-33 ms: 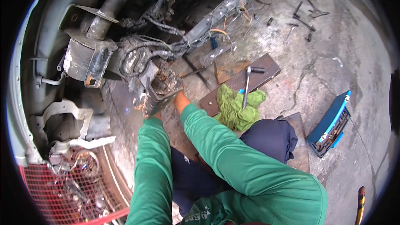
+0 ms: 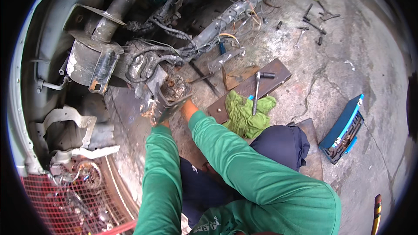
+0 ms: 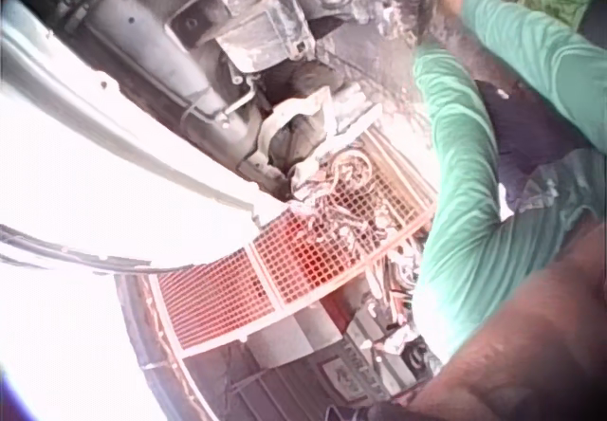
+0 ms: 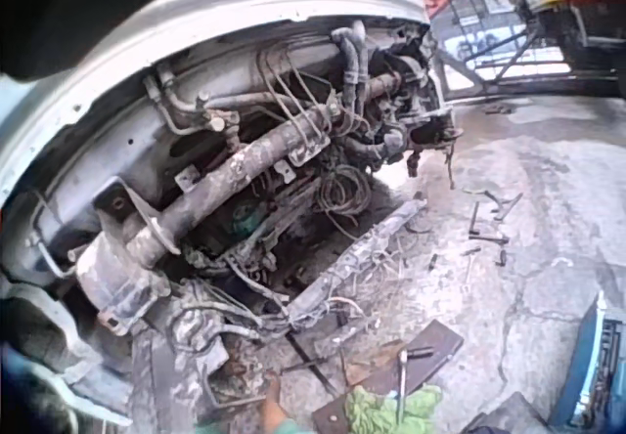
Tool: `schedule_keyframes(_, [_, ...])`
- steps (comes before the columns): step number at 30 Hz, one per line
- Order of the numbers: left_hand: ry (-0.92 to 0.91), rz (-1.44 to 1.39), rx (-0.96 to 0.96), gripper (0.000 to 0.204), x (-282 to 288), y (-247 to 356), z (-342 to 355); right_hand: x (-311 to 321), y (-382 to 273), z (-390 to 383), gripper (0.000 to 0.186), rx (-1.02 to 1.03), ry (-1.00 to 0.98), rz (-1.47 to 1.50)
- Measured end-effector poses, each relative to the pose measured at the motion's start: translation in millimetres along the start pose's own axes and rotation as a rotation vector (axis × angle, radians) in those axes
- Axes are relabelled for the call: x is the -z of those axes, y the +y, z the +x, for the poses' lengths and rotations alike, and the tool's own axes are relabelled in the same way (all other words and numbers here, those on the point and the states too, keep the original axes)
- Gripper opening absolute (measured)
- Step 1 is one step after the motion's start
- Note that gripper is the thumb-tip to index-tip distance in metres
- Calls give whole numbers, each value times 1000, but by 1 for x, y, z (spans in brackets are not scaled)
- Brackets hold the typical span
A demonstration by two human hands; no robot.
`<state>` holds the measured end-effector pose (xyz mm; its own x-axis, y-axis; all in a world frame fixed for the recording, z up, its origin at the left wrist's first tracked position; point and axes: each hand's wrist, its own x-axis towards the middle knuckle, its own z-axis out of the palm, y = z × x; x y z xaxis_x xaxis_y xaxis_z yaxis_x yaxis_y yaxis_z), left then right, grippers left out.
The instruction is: The person is repairing a vehicle's suspension system. They use a socket wrench to tighten bolts on a metal bracket attached to the vehicle's undercarriage. The person also handles a blue tool case and a green rag during the process.
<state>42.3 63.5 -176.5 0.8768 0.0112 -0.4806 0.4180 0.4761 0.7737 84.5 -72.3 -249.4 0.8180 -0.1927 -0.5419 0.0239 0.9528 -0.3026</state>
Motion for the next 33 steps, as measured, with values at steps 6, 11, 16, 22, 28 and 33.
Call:
schedule_keyframes(6, [-122,-452,-167,62,-25,-45,2,24,-26,-8,54,14,-23,-179])
schedule_keyframes(11, [-127,-598,-185,61,-78,-63,-8,59,-65,-13,57,73,-49,-438])
schedule_keyframes(16, [-57,-712,-270,59,-85,-47,7,48,-100,-48,61,61,-142,-868])
schedule_keyframes(22, [11,-913,-270,90,-100,-56,32,69,-176,-65,67,-190,-180,-2058])
schedule_keyframes(28, [311,-884,-252,87,-103,-50,5,28,-158,-150,50,-36,-874,-2945])
schedule_keyframes(33, [328,-764,-280,91,-122,-38,-16,7,-194,-209,60,-41,-1231,-2850])
